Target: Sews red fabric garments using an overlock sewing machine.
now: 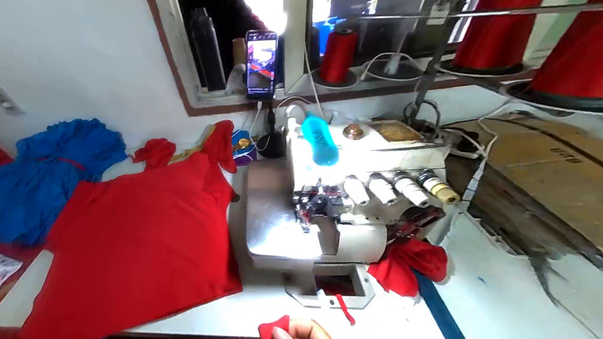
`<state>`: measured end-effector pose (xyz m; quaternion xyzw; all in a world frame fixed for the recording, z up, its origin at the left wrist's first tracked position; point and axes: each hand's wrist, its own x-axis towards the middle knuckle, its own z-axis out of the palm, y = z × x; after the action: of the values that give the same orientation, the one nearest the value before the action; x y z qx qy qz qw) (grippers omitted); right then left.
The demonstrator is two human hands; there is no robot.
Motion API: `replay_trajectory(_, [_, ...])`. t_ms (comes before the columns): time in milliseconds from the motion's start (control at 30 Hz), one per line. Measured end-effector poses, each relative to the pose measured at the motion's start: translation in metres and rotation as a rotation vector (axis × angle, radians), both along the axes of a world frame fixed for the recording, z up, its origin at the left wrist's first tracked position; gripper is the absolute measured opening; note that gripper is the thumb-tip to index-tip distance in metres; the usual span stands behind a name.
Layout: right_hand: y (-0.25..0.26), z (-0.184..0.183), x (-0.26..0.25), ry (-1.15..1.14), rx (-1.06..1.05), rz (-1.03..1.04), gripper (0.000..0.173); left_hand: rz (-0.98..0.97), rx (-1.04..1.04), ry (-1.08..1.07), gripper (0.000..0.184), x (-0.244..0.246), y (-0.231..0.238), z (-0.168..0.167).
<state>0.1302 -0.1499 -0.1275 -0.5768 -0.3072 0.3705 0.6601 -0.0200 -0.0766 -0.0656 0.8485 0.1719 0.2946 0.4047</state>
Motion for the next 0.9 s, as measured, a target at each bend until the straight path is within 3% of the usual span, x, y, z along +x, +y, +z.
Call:
replay_trajectory(67, [0.001, 0.008, -0.004, 0.057, 0.058, 0.013, 0.004, 0.012, 0.05, -0.082, 0.012, 0.008, -0.002, 0.025])
replay_trajectory(133, [0.001, 0.012, -0.009, 0.126, 0.094, 0.016, 0.008, 0.078, 0.112, -0.118, 0.009, 0.014, 0.004, 0.028])
replay_trajectory(300, [-0.001, 0.005, -0.013, 0.181, 0.051, -0.026, 0.012, 0.316, 0.122, -0.086, 0.008, 0.019, 0.02, -0.034])
replay_trajectory(700, [0.002, -0.001, -0.013, 0.086, 0.108, 0.056, 0.017, 0.317, 0.151, -0.071, 0.008, 0.021, 0.026, -0.029])
replay_trajectory(900, [-0.002, -0.006, -0.011, -0.173, 0.151, 0.105, 0.021, 0.193, 0.071, 0.074, 0.014, 0.01, 0.031, -0.029])
